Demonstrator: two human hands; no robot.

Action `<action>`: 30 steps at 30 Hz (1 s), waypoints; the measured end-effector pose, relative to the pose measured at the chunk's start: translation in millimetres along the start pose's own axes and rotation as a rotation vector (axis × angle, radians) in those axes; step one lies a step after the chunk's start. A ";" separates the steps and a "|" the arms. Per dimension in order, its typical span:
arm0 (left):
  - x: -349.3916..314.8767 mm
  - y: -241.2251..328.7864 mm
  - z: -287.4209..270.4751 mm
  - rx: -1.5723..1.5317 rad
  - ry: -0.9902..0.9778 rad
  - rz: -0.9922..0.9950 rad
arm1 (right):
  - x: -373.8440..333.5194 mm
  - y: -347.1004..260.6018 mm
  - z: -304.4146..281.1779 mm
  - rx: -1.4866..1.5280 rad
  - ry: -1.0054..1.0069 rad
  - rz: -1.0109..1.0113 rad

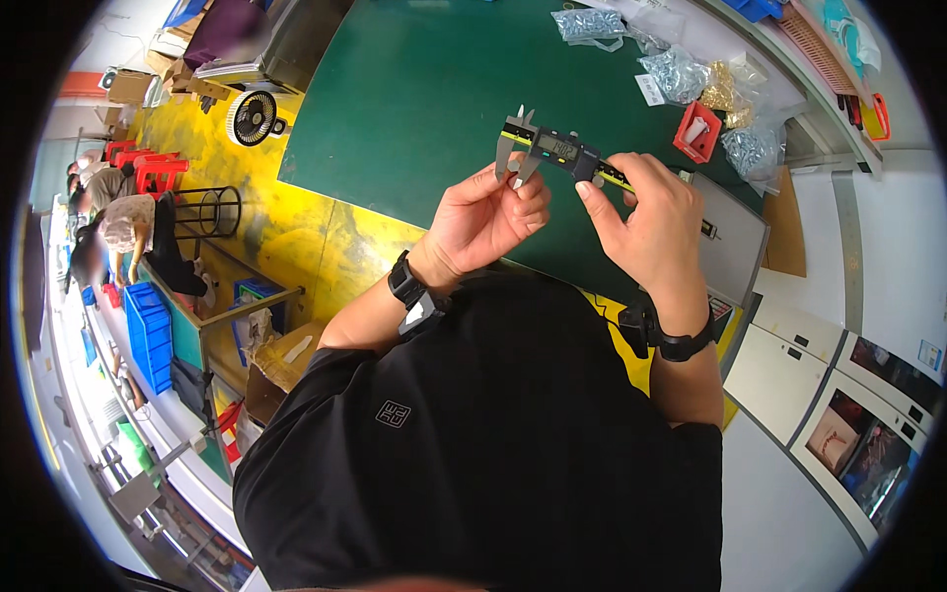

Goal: Measuring various plastic and mechanical parts using a digital caliper at a workstation.

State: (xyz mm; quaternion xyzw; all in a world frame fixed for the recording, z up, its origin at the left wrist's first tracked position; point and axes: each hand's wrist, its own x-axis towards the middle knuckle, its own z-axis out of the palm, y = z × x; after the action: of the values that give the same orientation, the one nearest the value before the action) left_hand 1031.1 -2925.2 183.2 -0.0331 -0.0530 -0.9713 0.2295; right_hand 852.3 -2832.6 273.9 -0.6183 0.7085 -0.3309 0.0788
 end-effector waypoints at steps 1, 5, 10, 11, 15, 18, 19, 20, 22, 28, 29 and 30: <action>-0.2 -0.2 0.4 -0.002 0.001 0.003 | -0.3 -0.4 -0.3 0.000 0.000 0.002; -0.7 -0.6 1.0 0.000 -0.004 0.004 | 0.0 0.2 0.2 0.002 0.002 -0.005; 1.2 0.8 0.1 -0.002 0.005 -0.006 | 0.1 2.5 0.8 -0.016 0.011 -0.018; 0.1 0.7 0.0 -0.005 0.003 -0.004 | 0.1 2.4 0.8 -0.020 0.010 -0.027; -2.1 -0.7 -0.1 -0.008 -0.004 -0.005 | 1.0 2.6 -0.5 -0.033 0.015 -0.041; -1.7 -1.0 0.7 -0.003 -0.006 -0.006 | 1.2 3.1 -1.7 -0.044 0.018 -0.043; -1.6 -1.1 1.8 -0.008 0.001 -0.007 | 0.8 3.2 -2.0 -0.050 0.016 -0.043; -1.5 -1.2 2.8 -0.013 0.009 -0.009 | 0.5 3.1 -2.1 -0.056 0.014 -0.043; -1.5 -1.4 3.0 -0.017 0.017 -0.009 | 0.1 2.7 -2.1 -0.060 0.014 -0.046; -0.2 -1.6 2.4 -0.032 0.006 -0.015 | 1.4 3.4 -3.5 -0.078 0.021 -0.064; -0.5 -2.0 2.5 -0.037 0.008 -0.018 | 1.3 3.7 -3.4 -0.080 0.021 -0.063; -0.6 -2.2 2.7 -0.039 0.008 -0.019 | 1.3 3.9 -2.9 -0.078 0.024 -0.069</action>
State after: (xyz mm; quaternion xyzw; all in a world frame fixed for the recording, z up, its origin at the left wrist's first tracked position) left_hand 1030.8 -2922.7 185.6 -0.0331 -0.0335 -0.9745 0.2195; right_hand 847.4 -2832.7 274.3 -0.6410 0.6999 -0.3130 0.0346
